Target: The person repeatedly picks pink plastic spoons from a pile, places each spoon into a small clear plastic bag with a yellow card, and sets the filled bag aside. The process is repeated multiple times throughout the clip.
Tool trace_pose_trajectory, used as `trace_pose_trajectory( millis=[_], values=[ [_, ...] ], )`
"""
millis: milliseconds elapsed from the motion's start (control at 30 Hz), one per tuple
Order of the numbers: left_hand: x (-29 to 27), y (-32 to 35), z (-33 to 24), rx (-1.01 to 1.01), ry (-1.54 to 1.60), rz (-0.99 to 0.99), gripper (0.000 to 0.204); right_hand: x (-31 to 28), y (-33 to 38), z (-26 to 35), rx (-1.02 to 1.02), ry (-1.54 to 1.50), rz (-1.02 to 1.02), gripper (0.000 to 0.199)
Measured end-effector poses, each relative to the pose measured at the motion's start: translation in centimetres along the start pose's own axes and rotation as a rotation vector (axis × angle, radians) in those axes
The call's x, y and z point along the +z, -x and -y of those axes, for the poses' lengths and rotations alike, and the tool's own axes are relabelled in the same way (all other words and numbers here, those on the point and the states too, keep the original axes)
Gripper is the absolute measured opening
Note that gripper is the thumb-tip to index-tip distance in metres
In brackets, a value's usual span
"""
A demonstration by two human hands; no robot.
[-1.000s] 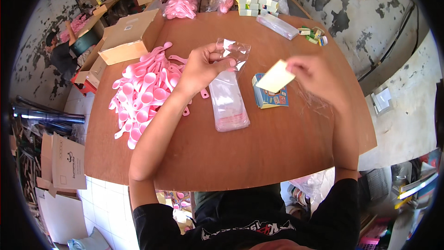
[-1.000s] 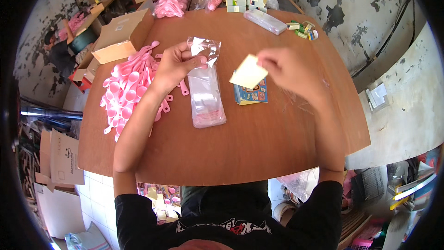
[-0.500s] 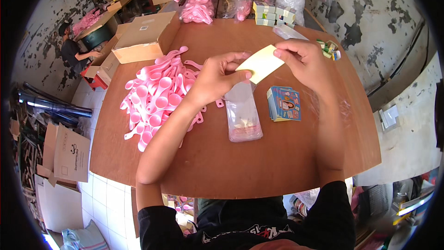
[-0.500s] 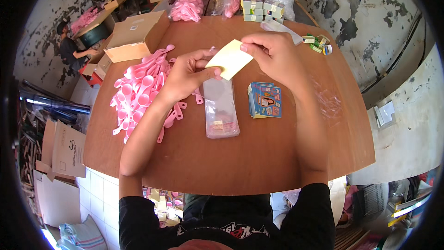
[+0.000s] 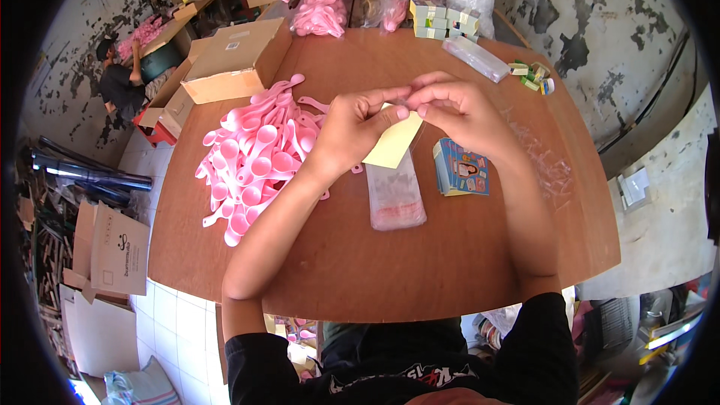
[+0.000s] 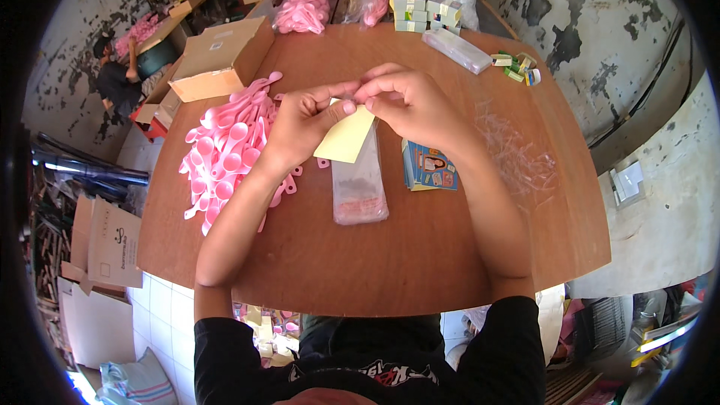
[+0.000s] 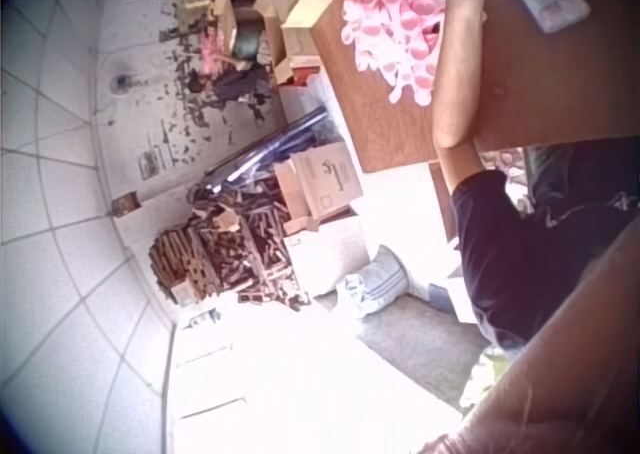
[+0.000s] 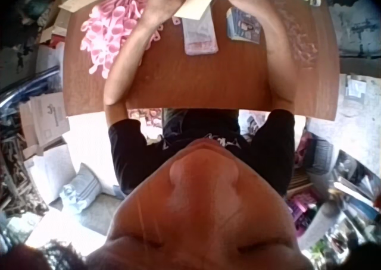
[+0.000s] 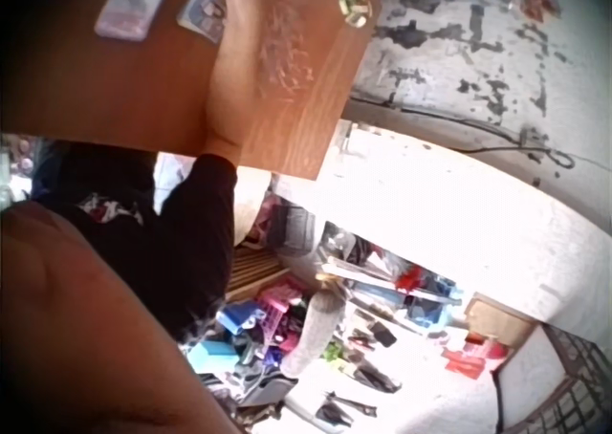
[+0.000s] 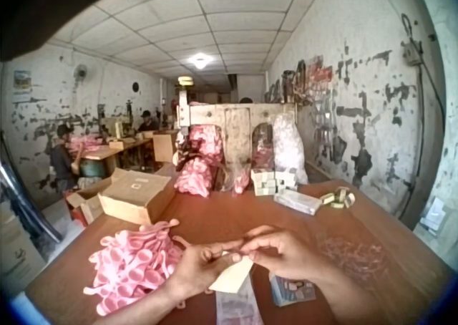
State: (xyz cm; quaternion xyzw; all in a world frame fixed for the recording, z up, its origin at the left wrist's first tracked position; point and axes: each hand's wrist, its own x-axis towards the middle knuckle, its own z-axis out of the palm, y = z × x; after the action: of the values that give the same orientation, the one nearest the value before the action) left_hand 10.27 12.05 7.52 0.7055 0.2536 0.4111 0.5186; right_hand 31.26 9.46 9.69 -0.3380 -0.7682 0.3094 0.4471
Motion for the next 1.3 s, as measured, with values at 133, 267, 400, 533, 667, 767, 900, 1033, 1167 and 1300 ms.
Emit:
trace_pose_trajectory(
  millis=[133,267,400,533,667,767,900,1033,1167,1300],
  values=[
    [0.4,0.1,0.3,0.031,-0.011,-0.044,0.029,0.0,0.1,0.8,0.282,-0.067,0.178,0.021],
    [0.1,-0.1,0.4,0.135,-0.140,-0.042,0.028,1.0,0.4,1.4,0.273,-0.068,0.237,0.022],
    [-1.0,0.0,-0.5,0.105,-0.362,-0.037,0.037,2.5,0.0,-2.0,0.259,-0.102,0.171,0.018],
    [-3.9,1.1,-1.4,0.187,-0.460,-0.010,0.057,6.0,-0.8,-0.6,0.281,-0.276,-0.282,0.027],
    [-5.5,0.6,-2.1,0.325,-0.732,-0.225,0.054,7.9,-0.6,-5.1,-0.189,0.526,-0.050,0.026],
    [-5.9,1.1,-3.2,0.145,-0.651,-0.185,0.058,10.2,-1.6,-6.3,-0.073,0.633,0.291,0.024],
    [-5.9,1.3,-2.9,0.190,-0.599,-0.166,0.062,13.7,-1.8,-7.5,-0.010,0.849,0.231,0.026],
    [-6.0,1.4,-3.3,0.163,-0.612,-0.174,0.063,14.0,-1.8,-6.4,0.135,1.007,0.316,0.038],
    [-5.8,0.8,-2.9,0.298,-0.597,-0.177,0.068,14.4,-0.9,-6.1,-0.009,0.960,0.179,0.030],
    [-5.1,0.9,-3.7,0.241,-0.490,-0.148,0.070,15.3,-1.2,-6.4,-0.078,0.915,-0.023,0.021]
  ],
)
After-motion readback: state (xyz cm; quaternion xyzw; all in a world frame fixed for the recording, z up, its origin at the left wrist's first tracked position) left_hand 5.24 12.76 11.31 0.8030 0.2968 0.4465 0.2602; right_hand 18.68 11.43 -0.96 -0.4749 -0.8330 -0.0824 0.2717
